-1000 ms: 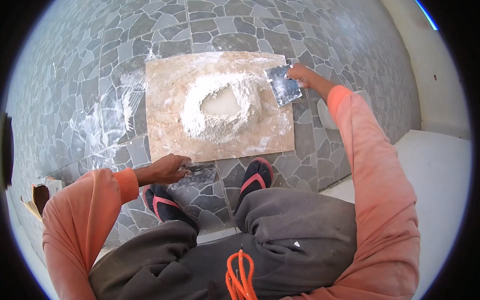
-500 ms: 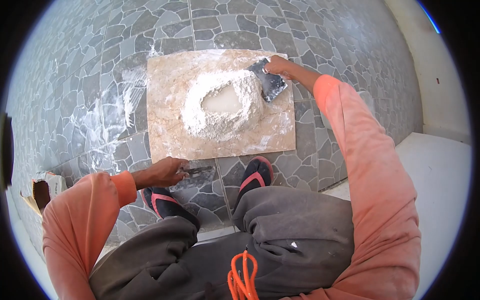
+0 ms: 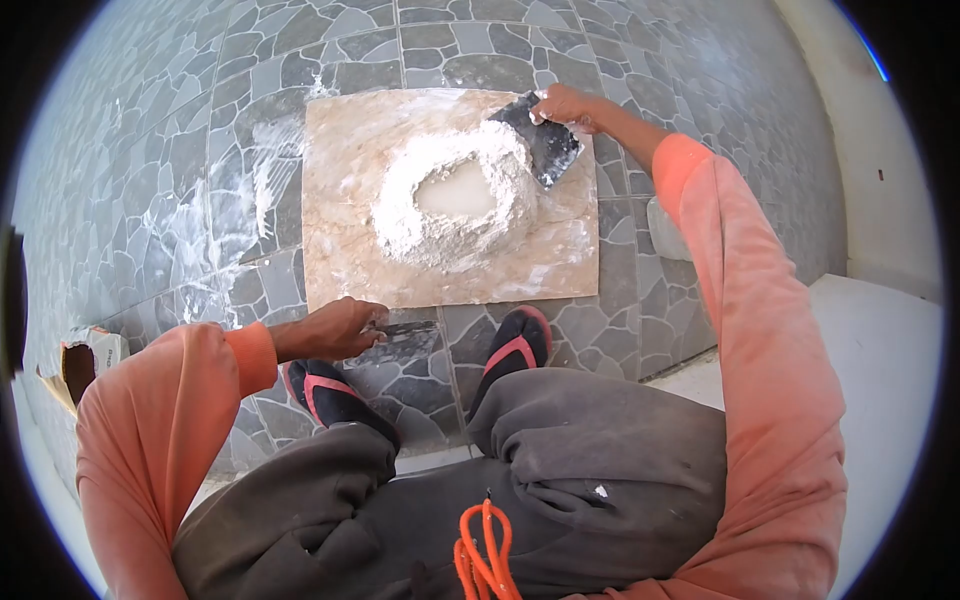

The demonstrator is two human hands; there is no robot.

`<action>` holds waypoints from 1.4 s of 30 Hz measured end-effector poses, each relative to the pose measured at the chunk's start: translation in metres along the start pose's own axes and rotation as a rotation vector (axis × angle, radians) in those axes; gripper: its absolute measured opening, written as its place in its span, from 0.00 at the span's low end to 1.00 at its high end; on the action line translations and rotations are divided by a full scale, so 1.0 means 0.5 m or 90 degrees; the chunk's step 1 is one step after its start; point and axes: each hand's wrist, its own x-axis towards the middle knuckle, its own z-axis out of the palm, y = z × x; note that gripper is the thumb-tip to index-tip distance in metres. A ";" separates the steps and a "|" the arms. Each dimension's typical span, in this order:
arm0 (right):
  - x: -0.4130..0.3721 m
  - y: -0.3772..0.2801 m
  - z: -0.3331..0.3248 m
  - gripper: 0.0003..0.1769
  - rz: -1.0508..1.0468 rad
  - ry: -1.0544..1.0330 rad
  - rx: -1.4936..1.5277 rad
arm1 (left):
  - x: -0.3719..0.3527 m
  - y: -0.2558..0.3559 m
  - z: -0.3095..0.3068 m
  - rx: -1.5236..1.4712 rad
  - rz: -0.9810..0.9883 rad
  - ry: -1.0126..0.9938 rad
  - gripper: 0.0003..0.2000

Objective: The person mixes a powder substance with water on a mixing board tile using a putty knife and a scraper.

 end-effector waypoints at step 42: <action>-0.198 -0.267 0.190 0.27 -0.218 0.019 -0.264 | -0.013 0.009 -0.011 -0.007 -0.029 -0.018 0.13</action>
